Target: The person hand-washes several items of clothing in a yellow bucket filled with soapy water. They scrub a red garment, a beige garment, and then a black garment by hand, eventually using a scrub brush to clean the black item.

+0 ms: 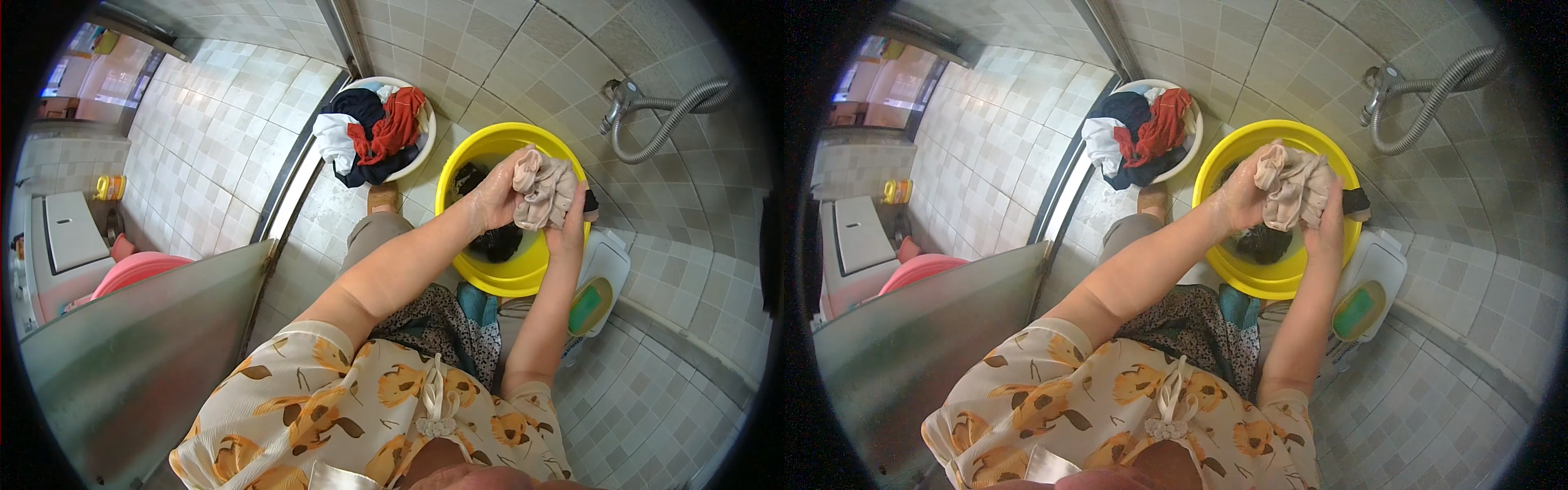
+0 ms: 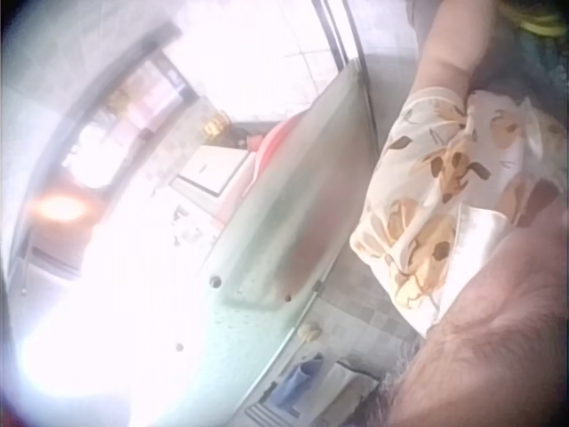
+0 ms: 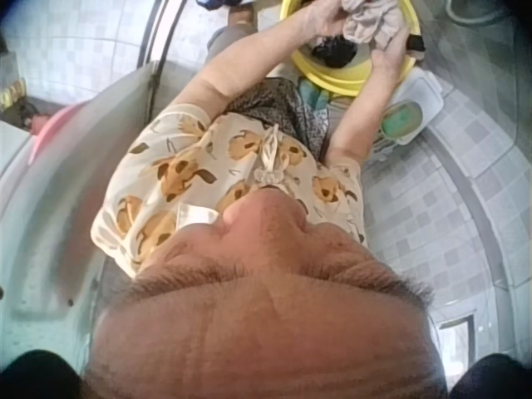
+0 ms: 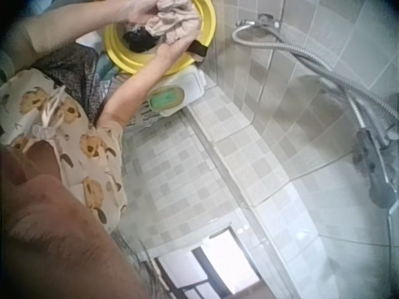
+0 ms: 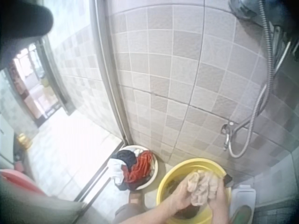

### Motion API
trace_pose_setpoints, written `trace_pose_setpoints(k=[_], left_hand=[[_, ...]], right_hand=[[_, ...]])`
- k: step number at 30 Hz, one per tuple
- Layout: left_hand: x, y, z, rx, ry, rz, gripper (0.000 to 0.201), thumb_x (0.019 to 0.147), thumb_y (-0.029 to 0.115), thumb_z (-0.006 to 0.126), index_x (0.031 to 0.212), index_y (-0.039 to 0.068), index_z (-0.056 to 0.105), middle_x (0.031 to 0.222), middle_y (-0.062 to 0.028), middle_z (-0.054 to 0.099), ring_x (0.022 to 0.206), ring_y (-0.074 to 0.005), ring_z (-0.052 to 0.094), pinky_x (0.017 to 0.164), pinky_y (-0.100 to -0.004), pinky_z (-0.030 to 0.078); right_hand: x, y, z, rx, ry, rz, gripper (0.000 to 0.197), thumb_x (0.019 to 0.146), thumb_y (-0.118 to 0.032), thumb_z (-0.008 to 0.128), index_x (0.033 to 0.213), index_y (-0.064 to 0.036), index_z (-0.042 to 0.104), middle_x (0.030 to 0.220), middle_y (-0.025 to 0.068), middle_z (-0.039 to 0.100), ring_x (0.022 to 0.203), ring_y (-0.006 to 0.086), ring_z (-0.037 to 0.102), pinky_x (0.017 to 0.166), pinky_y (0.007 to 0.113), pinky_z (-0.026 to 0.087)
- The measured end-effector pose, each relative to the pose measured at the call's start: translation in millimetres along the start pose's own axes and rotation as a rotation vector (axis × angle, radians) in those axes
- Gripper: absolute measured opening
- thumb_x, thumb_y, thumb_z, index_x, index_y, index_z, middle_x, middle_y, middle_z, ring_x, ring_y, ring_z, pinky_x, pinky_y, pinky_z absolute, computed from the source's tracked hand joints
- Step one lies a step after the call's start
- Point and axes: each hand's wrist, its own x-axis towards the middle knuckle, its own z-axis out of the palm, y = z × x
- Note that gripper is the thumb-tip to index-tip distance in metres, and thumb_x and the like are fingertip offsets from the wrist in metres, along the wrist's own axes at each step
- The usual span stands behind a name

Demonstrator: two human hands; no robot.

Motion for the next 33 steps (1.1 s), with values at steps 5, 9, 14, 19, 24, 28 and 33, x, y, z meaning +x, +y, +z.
trace_pose_setpoints(k=[5, 9, 14, 19, 24, 28, 33], left_hand=[[-5, 0, 8, 0.264, 0.006, -0.063, 0.042, 0.091, 0.044, 0.051, 0.119, 0.013, 0.050, 0.114, -0.0069, 0.057, 0.100, -0.0231, 0.058, 0.082, -0.0435, 0.050], [-3, -4, 12, 0.432, 0.276, -0.005, 0.031, 0.089, 0.032, 0.053, 0.112, 0.011, 0.052, 0.101, -0.0057, 0.059, 0.092, -0.0197, 0.060, 0.074, -0.0404, 0.051], [25, 3, -115, 0.502, 0.092, 0.328, 0.027, 0.089, 0.038, 0.052, 0.089, 0.011, 0.052, 0.080, -0.0049, 0.057, 0.065, -0.0194, 0.056, 0.058, -0.0361, 0.048], [26, -36, -39, 0.132, 0.378, 0.135, 0.023, 0.088, 0.025, 0.047, 0.095, 0.007, 0.059, 0.086, -0.0089, 0.061, 0.075, -0.0240, 0.062, 0.068, -0.0354, 0.049], [13, -32, -26, 0.272, 0.452, 0.047, 0.027, 0.094, 0.028, 0.039, 0.100, 0.010, 0.058, 0.093, -0.0080, 0.063, 0.082, -0.0214, 0.062, 0.074, -0.0340, 0.051], [14, -17, -41, 0.186, 0.504, 0.218, 0.029, 0.094, 0.040, 0.043, 0.090, 0.013, 0.052, 0.075, -0.0045, 0.054, 0.067, -0.0216, 0.056, 0.063, -0.0385, 0.051], [11, -13, -50, 0.316, 0.384, 0.335, 0.027, 0.095, 0.043, 0.042, 0.093, 0.017, 0.049, 0.075, -0.0004, 0.049, 0.068, -0.0176, 0.055, 0.060, -0.0363, 0.049]], right_hand=[[16, -9, -26, -0.256, 0.151, -0.358, 0.040, 0.084, -0.009, 0.062, 0.119, 0.0015, 0.049, 0.112, 0.0118, 0.058, 0.097, 0.0210, 0.059, 0.081, 0.031, 0.050], [0, -12, -14, -0.435, 0.260, -0.601, 0.030, 0.079, -0.006, 0.062, 0.105, 0.0004, 0.050, 0.109, 0.0130, 0.058, 0.097, 0.0243, 0.058, 0.085, 0.034, 0.047], [-46, 44, 76, -1.081, -0.220, -1.290, 0.027, 0.065, -0.009, 0.070, 0.086, -0.0057, 0.053, 0.105, 0.0149, 0.056, 0.092, 0.0360, 0.057, 0.079, 0.040, 0.048], [-8, 36, 33, -1.126, 0.324, -1.054, 0.023, 0.073, -0.022, 0.065, 0.083, -0.0043, 0.054, 0.077, 0.0169, 0.057, 0.071, 0.0375, 0.056, 0.066, 0.042, 0.047], [0, 29, 22, -0.991, 0.426, -0.740, 0.026, 0.081, -0.023, 0.061, 0.090, 0.0006, 0.055, 0.083, 0.0226, 0.061, 0.077, 0.0380, 0.060, 0.070, 0.041, 0.047], [-36, 47, 51, -1.122, 0.172, -0.838, 0.024, 0.083, -0.025, 0.061, 0.087, -0.0028, 0.054, 0.081, 0.0191, 0.059, 0.074, 0.0369, 0.059, 0.068, 0.041, 0.048], [-33, 62, 58, -1.214, 0.093, -1.052, 0.024, 0.080, -0.026, 0.063, 0.084, -0.0052, 0.051, 0.078, 0.0184, 0.057, 0.070, 0.0381, 0.057, 0.062, 0.044, 0.047]])
